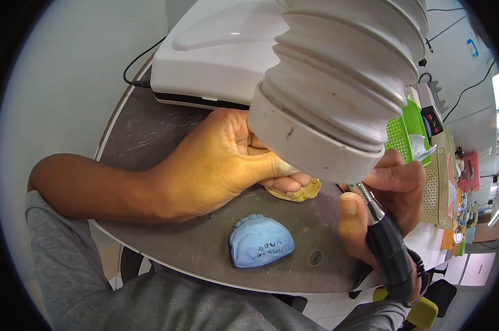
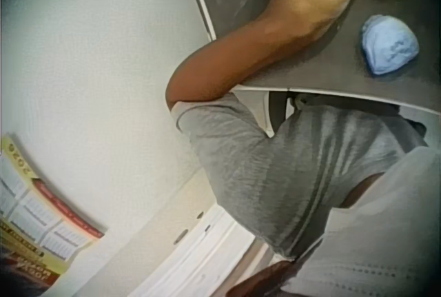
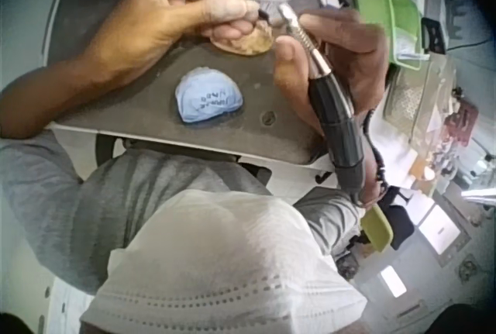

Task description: The recorder uses a hand tool and a rotary dental drill to trim and refine a plaster dental model.

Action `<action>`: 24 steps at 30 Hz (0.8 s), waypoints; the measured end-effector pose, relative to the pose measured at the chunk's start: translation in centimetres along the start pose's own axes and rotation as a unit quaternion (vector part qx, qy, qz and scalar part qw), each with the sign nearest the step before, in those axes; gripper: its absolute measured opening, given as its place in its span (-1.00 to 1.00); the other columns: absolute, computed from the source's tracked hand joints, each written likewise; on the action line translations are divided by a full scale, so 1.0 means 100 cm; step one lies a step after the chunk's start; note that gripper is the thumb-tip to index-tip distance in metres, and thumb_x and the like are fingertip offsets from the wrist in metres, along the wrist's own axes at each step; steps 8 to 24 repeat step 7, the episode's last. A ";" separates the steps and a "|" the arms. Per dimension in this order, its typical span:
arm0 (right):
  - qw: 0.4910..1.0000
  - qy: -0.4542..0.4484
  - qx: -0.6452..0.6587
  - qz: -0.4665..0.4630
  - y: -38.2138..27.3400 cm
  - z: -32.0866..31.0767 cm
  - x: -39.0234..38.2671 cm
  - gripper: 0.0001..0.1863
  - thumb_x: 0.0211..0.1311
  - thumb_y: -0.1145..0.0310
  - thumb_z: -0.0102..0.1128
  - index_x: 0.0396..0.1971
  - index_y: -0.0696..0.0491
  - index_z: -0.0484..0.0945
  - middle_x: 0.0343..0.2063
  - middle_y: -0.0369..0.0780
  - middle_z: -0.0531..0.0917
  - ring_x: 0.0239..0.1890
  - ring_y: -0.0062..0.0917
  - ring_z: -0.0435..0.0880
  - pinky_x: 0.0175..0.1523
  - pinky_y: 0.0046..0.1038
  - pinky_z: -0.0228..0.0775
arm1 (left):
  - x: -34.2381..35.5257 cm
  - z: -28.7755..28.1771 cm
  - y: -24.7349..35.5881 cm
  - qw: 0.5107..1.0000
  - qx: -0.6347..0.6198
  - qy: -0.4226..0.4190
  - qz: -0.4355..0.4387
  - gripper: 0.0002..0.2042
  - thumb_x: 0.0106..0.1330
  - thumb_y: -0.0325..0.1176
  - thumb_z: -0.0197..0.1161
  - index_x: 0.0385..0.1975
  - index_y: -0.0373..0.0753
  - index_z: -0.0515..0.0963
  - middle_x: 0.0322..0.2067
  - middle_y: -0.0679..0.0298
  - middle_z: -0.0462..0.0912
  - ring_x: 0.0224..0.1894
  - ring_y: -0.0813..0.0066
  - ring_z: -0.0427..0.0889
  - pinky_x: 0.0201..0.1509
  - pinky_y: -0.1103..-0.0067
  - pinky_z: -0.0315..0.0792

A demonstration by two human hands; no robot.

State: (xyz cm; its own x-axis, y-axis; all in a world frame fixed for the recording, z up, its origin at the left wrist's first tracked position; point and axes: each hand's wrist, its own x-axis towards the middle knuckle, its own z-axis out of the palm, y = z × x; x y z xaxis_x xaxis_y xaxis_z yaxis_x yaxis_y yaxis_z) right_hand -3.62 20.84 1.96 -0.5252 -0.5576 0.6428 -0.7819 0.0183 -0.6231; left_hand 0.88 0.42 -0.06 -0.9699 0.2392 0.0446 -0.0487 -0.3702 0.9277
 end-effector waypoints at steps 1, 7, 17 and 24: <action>0.999 0.006 -0.018 -0.046 0.003 0.001 0.002 -0.63 -0.11 0.56 0.35 -0.31 0.22 0.35 -0.48 -0.09 0.55 -0.49 -0.42 0.63 -0.43 -0.56 0.46 | 0.000 0.000 0.001 0.999 -0.041 0.000 -0.026 -0.84 0.23 -0.54 0.16 -0.23 -0.48 0.51 -0.33 0.14 0.64 -0.25 0.56 0.62 -0.15 0.70 0.53; 0.992 0.000 -0.035 -0.125 0.020 0.006 -0.001 -0.63 -0.09 0.51 0.37 -0.30 0.20 0.37 -0.48 -0.06 0.57 -0.38 -0.22 0.71 -0.42 -0.53 0.52 | 0.000 0.001 0.001 0.998 -0.032 0.026 -0.049 -0.82 0.25 -0.51 0.17 -0.17 -0.37 0.52 -0.28 0.18 0.64 -0.20 0.53 0.63 -0.10 0.68 0.54; 0.992 0.000 -0.035 -0.125 0.020 0.006 -0.001 -0.63 -0.09 0.51 0.37 -0.30 0.20 0.37 -0.48 -0.06 0.57 -0.38 -0.22 0.71 -0.42 -0.53 0.52 | 0.000 0.001 0.001 0.998 -0.032 0.026 -0.049 -0.82 0.25 -0.51 0.17 -0.17 -0.37 0.52 -0.28 0.18 0.64 -0.20 0.53 0.63 -0.10 0.68 0.54; 0.992 0.000 -0.035 -0.125 0.020 0.006 -0.001 -0.63 -0.09 0.51 0.37 -0.30 0.20 0.37 -0.48 -0.06 0.57 -0.38 -0.22 0.71 -0.42 -0.53 0.52 | 0.000 0.001 0.001 0.998 -0.032 0.026 -0.049 -0.82 0.25 -0.51 0.17 -0.17 -0.37 0.52 -0.28 0.18 0.64 -0.20 0.53 0.63 -0.10 0.68 0.54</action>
